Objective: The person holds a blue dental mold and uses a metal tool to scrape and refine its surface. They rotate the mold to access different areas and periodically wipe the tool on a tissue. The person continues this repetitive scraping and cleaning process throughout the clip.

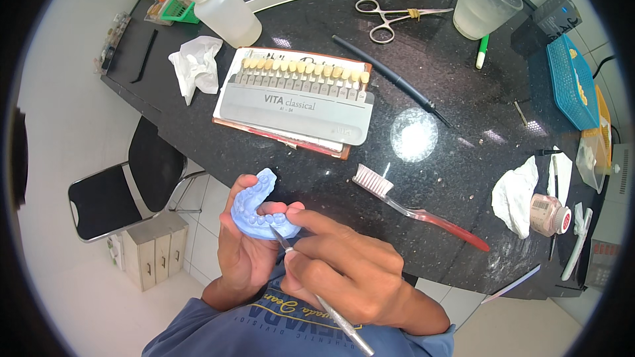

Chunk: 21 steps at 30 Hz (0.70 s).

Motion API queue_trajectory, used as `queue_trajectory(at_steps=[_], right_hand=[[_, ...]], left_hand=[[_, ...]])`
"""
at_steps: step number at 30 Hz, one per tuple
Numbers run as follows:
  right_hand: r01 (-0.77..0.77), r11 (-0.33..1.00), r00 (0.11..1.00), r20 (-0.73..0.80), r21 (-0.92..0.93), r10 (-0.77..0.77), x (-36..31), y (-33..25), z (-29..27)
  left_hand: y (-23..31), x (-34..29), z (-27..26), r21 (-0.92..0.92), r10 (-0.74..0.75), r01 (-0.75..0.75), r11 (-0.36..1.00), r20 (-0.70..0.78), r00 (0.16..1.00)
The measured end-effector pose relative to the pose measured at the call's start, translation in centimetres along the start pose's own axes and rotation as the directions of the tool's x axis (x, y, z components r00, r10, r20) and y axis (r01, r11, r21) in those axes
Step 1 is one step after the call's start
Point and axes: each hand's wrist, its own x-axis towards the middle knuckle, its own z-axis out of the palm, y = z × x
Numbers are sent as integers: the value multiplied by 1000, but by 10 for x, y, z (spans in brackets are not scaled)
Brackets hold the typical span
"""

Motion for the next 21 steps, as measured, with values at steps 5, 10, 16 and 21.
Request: queue_trajectory(at_steps=[5,10,16,21], right_hand=[[-13,999,1000,-11,29,13,-1,1,-1],[-100,986,981,-153,133,120,-3,-8,-2],[-133,978,965,-204,159,165,-7,-4,11],[-106,983,965,-223,151,139,-5,-1,18]], left_hand=[[1,1,0,-38,-1,1,999,-8,1000],[-8,-2,0,-118,88,-90,989,-20,996],[-10,-8,3,-178,100,-103,979,-30,995],[-14,-11,5,-179,142,-142,973,-10,990]])
